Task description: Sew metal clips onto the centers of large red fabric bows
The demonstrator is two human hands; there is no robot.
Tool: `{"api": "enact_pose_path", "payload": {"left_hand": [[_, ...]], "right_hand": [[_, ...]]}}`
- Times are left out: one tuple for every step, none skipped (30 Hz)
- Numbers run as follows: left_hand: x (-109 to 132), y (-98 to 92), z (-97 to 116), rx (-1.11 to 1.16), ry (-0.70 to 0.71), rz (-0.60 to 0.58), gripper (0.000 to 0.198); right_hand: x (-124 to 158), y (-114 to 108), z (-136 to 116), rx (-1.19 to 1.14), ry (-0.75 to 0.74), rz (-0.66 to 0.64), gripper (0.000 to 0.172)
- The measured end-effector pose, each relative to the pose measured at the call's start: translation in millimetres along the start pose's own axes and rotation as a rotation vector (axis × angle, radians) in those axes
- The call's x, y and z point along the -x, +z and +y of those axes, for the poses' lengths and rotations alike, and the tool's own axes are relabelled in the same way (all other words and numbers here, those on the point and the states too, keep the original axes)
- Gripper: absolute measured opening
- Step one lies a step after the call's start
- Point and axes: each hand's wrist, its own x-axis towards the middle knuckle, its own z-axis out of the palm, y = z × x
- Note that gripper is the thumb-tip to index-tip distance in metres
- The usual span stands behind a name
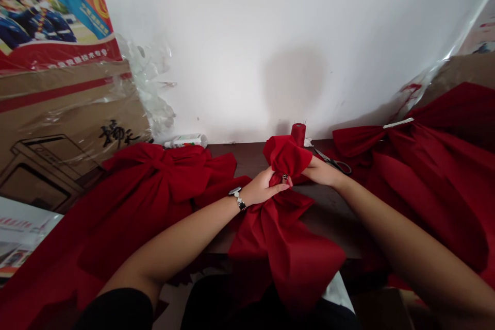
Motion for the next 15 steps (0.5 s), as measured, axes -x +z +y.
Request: {"api": "enact_pose_path", "payload": {"left_hand": [[-0.1, -0.2, 0.5, -0.003, 0.002, -0.003, 0.028], [-0.2, -0.4, 0.8, -0.004, 0.003, -0.005, 0.028], [-0.3, -0.5, 1.0, -0.003, 0.006, -0.008, 0.028], [-0.4, -0.6, 1.2, 0.0, 0.009, -0.009, 0.028], [-0.5, -0.7, 1.2, 0.003, 0.013, -0.009, 0.027], [-0.6, -0.6, 1.2, 0.006, 0.018, -0.007, 0.027], [-0.6, -0.6, 1.3, 0.008, 0.022, -0.005, 0.027], [-0.6, -0.5, 1.3, 0.011, 0.025, -0.005, 0.027], [-0.6, -0.3, 1.4, 0.013, 0.024, -0.006, 0.027], [-0.5, -0.1, 1.4, 0.014, 0.023, -0.007, 0.027], [-0.5, 0.1, 1.5, 0.015, 0.022, -0.007, 0.028], [-0.4, 0.3, 1.6, 0.015, 0.02, -0.008, 0.028], [-0.3, 0.4, 1.6, 0.013, 0.016, -0.008, 0.028], [-0.3, 0.6, 1.7, 0.01, 0.011, -0.008, 0.028], [-0.2, 0.7, 1.7, 0.006, 0.006, -0.007, 0.029]], "right_hand": [[-0.2, -0.4, -0.6, -0.006, -0.008, -0.007, 0.036], [-0.4, -0.5, -1.3, -0.019, -0.008, -0.014, 0.036], [-0.6, -0.5, -2.0, -0.034, -0.002, -0.019, 0.035], [-0.8, -0.3, -2.6, -0.046, 0.008, -0.02, 0.035], [-1.0, 0.0, -3.2, -0.06, 0.019, -0.017, 0.035], [-1.1, 0.3, -3.7, -0.072, 0.031, -0.012, 0.035], [-1.3, 0.6, -4.0, -0.084, 0.04, -0.005, 0.036], [-1.5, 0.9, -4.3, -0.094, 0.042, 0.006, 0.036], [-1.6, 1.0, -4.5, -0.101, 0.041, 0.017, 0.037], [-1.7, 1.1, -4.7, -0.106, 0.037, 0.026, 0.037], [-1.8, 1.1, -4.9, -0.109, 0.033, 0.031, 0.036], [-1.8, 1.1, -5.1, -0.11, 0.031, 0.032, 0.036], [-1.7, 1.1, -5.6, -0.109, 0.032, 0.03, 0.036], [-1.6, 1.3, -6.2, -0.107, 0.036, 0.025, 0.035], [-1.4, 1.7, -7.0, -0.105, 0.041, 0.02, 0.035]]}}
